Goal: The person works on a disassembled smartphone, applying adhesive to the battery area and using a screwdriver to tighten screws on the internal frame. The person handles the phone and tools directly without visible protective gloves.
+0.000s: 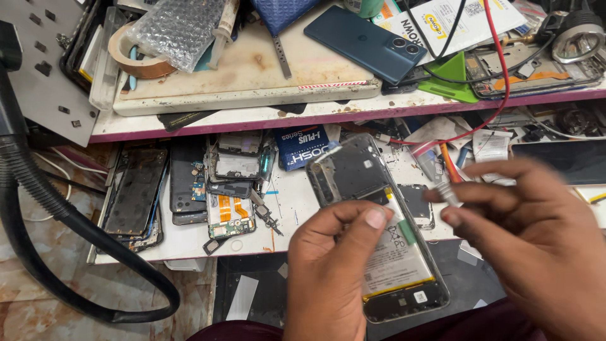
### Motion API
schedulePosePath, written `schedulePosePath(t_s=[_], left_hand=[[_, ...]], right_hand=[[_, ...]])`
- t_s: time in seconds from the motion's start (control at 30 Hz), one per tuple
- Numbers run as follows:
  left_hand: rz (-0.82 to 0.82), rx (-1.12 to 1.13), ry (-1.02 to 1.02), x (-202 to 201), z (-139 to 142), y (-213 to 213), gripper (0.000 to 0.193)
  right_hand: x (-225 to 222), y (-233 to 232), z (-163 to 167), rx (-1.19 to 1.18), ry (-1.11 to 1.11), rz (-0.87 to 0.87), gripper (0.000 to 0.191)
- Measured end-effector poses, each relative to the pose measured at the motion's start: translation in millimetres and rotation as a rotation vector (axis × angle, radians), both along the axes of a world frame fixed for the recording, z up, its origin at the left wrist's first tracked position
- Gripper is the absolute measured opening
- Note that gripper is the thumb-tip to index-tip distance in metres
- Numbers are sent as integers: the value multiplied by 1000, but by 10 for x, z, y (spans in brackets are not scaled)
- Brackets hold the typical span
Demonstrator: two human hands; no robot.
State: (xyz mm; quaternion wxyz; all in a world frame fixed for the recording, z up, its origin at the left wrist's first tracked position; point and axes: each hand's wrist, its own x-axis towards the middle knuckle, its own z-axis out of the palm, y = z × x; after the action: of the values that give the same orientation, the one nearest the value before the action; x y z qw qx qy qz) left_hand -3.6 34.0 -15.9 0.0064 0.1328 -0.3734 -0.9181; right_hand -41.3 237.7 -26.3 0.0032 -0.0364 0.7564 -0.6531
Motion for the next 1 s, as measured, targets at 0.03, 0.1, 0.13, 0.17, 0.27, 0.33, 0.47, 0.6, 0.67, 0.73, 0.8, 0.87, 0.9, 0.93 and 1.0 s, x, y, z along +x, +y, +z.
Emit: schedulePosePath(t_s=[0.03,0.1,0.13,0.17,0.27,0.33,0.47,0.6,0.67,0.73,0.8,0.87,0.9,0.93,1.0], left_hand=[[-1,57,16,18,11,-22,13],[-2,123,46,31,28,-43,12],[-3,132,62,35,35,-46,12],[-2,141,77,35,41,-46,12],[42,157,103,27,58,-39,14],[139,141,105,10,79,-65,15],[321,57,80,-4,153,-169,16],[372,10,52,-8,229,-224,17],[384,10,58,-7,253,-225,18],[375,14,73,-2,264,-222,18],[369,15,80,-3,264,-221,18],[368,16,79,-3,260,-223,18],[369,24,73,-5,259,-224,18],[371,31,68,-10,258,-227,18],[368,42,62,-18,261,-232,17]], right_hand=[[-8,1,7,41,-24,28,30],[-10,-50,-4,88,-110,136,29],[0,-76,-4,112,-151,190,29],[27,-102,-2,105,-152,230,30],[118,-210,-25,93,-126,349,35],[137,-235,-22,97,-55,415,40],[136,-184,30,185,128,334,40],[151,-175,57,83,95,237,46],[177,-181,67,40,118,215,47],[192,-187,71,14,108,176,50],[191,-184,75,37,128,197,55],[186,-177,77,53,150,206,58],[186,-173,77,58,160,207,60],[185,-170,76,61,170,208,62],[187,-164,76,52,175,201,61]])
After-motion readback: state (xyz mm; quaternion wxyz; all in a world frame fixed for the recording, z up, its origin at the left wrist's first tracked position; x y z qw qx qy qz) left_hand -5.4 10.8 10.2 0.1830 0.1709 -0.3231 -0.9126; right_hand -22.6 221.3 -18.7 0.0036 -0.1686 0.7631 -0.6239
